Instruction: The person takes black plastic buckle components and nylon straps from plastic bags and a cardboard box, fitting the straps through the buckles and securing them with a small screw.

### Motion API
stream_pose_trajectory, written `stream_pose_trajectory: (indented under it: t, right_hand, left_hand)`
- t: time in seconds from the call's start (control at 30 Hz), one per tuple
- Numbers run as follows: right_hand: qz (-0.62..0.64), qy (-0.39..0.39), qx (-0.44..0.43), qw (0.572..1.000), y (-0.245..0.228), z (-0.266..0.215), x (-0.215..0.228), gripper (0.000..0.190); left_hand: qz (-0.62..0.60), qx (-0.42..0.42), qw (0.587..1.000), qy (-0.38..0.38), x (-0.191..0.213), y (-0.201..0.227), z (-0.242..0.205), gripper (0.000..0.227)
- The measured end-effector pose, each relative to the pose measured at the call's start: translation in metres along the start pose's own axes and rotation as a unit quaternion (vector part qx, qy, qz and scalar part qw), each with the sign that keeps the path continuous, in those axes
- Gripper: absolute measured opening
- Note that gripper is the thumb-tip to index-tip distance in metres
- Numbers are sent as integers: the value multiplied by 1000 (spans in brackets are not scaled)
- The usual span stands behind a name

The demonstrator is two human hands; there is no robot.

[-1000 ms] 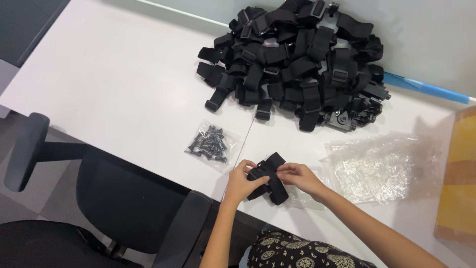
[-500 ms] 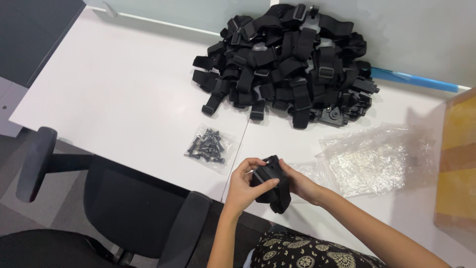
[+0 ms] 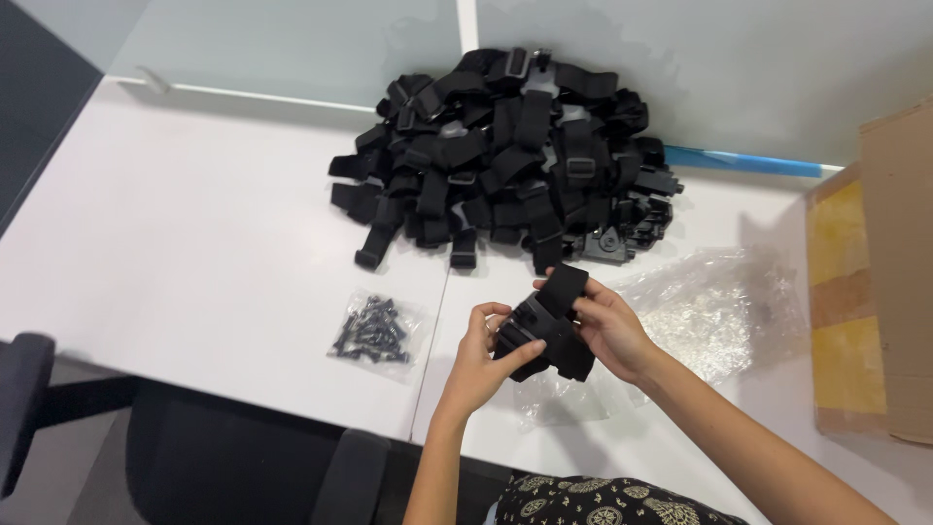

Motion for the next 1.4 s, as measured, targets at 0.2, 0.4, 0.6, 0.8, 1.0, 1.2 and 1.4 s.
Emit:
stream_pose_trajectory:
  t: [0.2,0.4,0.6,0.8,1.0,1.2,1.4]
  right_hand:
    - [-24,24,47,998,-41,9,0,51]
    - [81,12,95,992,-61,25,5,57]
    - [-41,102,99,989,-63,47,42,49]
    - [-238,177,31,955,-56,67,117,34]
    - [-120,294,125,940,-89,78,196,26]
    - [-156,352,72,920,-84,79,204,62]
    - [160,185,-26,969,-55,75,195,90]
  left_hand:
    - [93,-47,993,-48,-21,-2,34,51]
    - [55,-69,992,-88,-29,6,74,47]
    - [187,28,974,-124,-37,2,111,54]
    - [262,2,959,-108,-58,-7,146,66]
    - [287,-121,940,-137,-103,0,187,64]
    - [214,-135,924,-287,-165,42,225,62]
    - [194,-130,919,-317,-173,51,243,59]
Point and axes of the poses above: each hand's wrist, its own z-axis towards the middle knuckle, its own x-axis out of the back of the hand, y = z × x, the point moved 4 cm from there along z, towards the middle knuckle, and after that the axes turned 5 degrees about y, right-handed, at the moved point
